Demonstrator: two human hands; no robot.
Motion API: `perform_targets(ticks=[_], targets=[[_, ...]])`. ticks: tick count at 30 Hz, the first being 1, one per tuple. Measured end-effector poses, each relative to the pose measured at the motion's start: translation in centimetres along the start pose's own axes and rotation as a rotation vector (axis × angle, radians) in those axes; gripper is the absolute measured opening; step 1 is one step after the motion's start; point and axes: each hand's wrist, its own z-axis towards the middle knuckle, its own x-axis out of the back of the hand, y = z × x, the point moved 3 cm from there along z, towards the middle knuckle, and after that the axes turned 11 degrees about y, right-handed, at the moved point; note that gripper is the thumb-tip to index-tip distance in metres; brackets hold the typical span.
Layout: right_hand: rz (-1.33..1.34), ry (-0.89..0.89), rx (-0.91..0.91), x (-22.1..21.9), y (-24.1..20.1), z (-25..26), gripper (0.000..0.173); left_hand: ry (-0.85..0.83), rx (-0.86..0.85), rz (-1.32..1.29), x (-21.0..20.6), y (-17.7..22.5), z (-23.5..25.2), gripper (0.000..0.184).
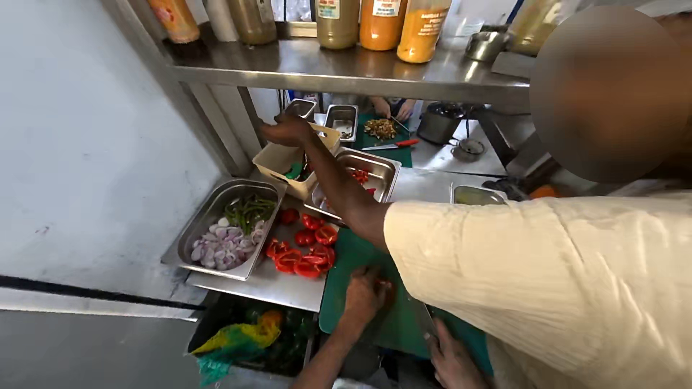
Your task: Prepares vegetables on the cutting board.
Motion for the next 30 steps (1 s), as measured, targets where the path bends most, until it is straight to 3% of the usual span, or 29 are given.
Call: perform_targets(ticks=[3,9,17,19,21,23,25,28,30], targets=[[-0.129,0.070,0.074,1.3,-1.2,-1.2,0.053,0.022,0.185,-0.014,0.6,0.1,-2.6,0.076],[-0.308,0.112,0.151,1.4,-2.6,-3.5,0.044,0.072,0.341,-0.251,0.6,-1.1,-3.1,0.043],[-0.476,0.034,0.188,1.2,-3.8,-4.2,0.044,-0.186,0.357,0.051,4.1,1.6,-1.1,0.039],[-0.426,0.010,0.209,5.7,-9.2,-6.1,0.038,-0.191,0.336,0.086,4.2,2.0,-0.9,0.039],[-0.358,-0.149,0.105,13.6,-17.3,-7.8,0.038,-0.201,0.322,0.133,4.2,2.3,-0.7,0.038],[-0.220,-0.094,0.051,16.3,-18.8,-8.0,0.040,-0.201,0.303,0.131,4.0,2.0,-0.7,0.038],[-0.188,-0.039,0.055,13.6,-15.0,-6.5,0.041,-0.198,0.287,0.118,3.7,1.6,-0.7,0.036],[-0.356,-0.093,0.116,1.8,-5.6,-2.8,0.045,-0.190,0.266,0.136,3.2,1.4,-1.0,0.034],[-0.450,-0.163,0.107,-1.5,-4.3,-1.4,0.053,-0.183,0.233,0.152,2.9,1.2,-1.1,0.032]])
